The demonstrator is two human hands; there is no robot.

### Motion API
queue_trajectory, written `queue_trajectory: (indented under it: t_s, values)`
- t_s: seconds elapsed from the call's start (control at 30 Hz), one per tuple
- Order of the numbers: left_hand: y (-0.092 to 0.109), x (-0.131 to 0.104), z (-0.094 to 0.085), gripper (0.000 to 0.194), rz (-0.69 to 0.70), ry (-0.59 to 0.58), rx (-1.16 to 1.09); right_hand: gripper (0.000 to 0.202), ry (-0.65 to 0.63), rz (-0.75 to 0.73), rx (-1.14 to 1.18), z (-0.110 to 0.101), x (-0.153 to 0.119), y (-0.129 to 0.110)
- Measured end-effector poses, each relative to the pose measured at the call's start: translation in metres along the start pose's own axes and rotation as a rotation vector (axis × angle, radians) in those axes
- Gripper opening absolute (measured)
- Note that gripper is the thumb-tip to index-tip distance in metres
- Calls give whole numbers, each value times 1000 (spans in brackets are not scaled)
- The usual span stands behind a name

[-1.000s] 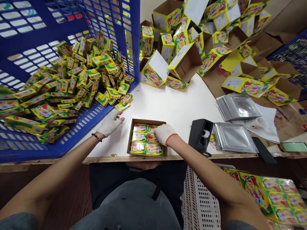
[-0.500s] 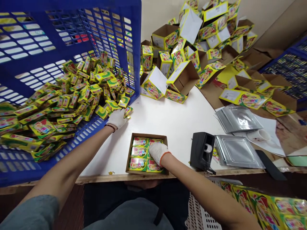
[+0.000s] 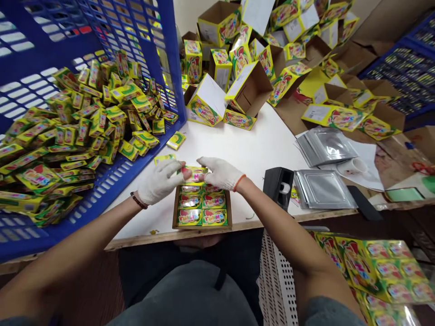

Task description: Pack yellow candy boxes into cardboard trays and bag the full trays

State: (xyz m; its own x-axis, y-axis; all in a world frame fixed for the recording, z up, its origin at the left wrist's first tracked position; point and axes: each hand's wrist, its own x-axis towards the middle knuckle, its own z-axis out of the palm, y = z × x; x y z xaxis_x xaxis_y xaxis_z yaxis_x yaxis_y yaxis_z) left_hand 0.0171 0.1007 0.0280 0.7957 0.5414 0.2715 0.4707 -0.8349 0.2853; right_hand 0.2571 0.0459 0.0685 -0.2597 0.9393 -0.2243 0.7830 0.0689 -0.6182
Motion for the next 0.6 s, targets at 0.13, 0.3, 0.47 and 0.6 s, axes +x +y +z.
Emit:
queue_trajectory:
  t_s: [0.13, 0.3, 0.47, 0.6]
  values:
    - [28, -4, 18, 36, 41, 66, -20, 28, -296, 34, -211, -19, -1, -13]
    - [52, -7, 43, 42, -110, 58, -76, 28, -251, 207, -646, 3, -8, -4]
    - [71, 2, 59, 24, -122, -225, -47, 31, -225, 225, -738, 40, -11, 3]
    - [76, 7, 69, 28, -115, -317, 13, 36, -183, 181, -754, 55, -17, 9]
